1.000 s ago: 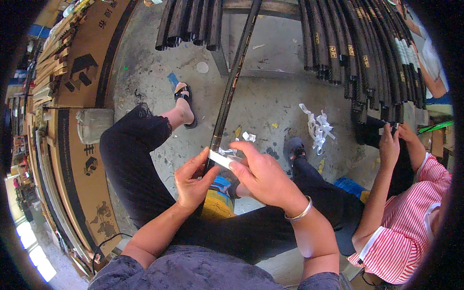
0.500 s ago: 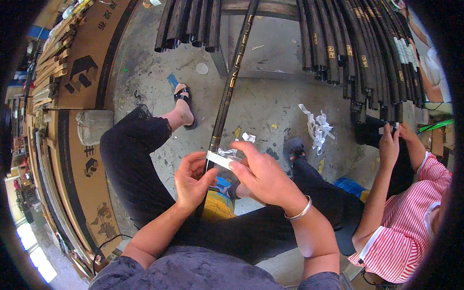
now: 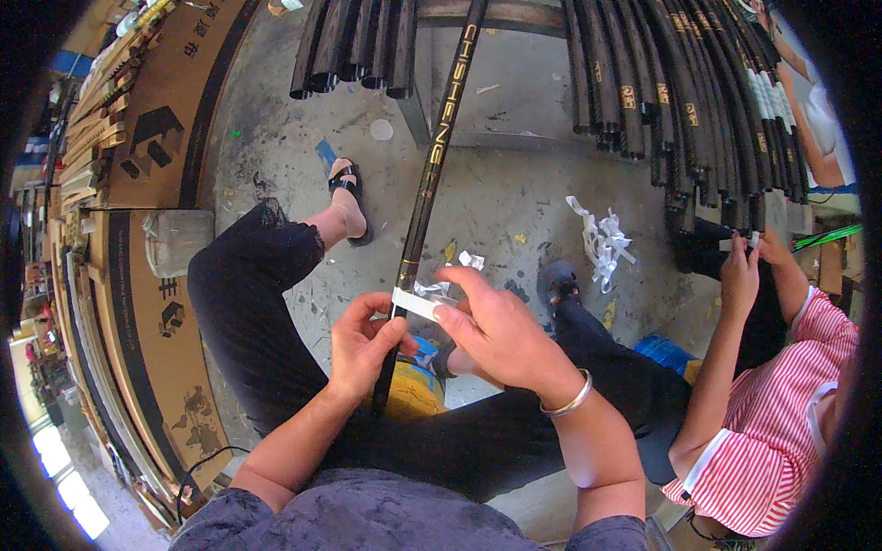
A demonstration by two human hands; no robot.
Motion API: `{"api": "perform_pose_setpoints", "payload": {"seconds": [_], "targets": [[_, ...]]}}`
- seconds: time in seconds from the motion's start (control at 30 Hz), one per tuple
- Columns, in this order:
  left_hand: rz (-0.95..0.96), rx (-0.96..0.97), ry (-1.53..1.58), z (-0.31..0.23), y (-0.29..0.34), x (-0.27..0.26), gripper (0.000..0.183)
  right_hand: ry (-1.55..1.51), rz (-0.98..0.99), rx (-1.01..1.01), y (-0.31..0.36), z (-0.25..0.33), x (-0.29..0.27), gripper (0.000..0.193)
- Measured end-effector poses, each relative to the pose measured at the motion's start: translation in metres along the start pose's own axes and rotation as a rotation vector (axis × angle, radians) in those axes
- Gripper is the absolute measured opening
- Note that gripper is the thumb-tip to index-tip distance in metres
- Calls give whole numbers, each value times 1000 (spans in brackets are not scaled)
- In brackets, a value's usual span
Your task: The person applies white adhesive tape to the joints and sections of long black poles, smoothing the tape by hand.
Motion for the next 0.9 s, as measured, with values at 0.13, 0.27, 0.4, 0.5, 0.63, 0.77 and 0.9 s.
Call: {"api": "perform_pose_setpoints", "payload": {"seconds": [0.13, 0.27, 0.4, 0.5, 0.63, 0.77, 0.9], "targets": [[20, -40, 45, -3, 1, 0, 31, -7, 10, 10, 0, 0, -1, 40], [30, -38, 51, -4, 1, 0, 31, 1, 0, -7, 0, 0, 0, 40], [58, -32, -6, -3, 1, -1, 28, 3, -5, -10, 0, 1, -1, 40], [50, 12, 12, -2, 2, 1, 27, 1, -4, -10, 1, 2, -2, 40], [37, 34, -24, -2, 2, 2, 27, 2, 3, -8, 1, 2, -1, 40], [61, -14, 2, -2, 2, 3, 29, 3, -5, -6, 1, 2, -2, 40], [47, -75, 103, -6, 1, 9, 26, -16, -10, -11, 1, 1, -3, 40]]}}
Point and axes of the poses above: each hand's wrist, its own y-axis away from the middle knuckle, its own x-axis out of the palm, z = x × y, the point moved 3 cm from there along -y, towards the middle knuckle, and after that the axes turned 9 degrees about x, right-handed, at the moved point
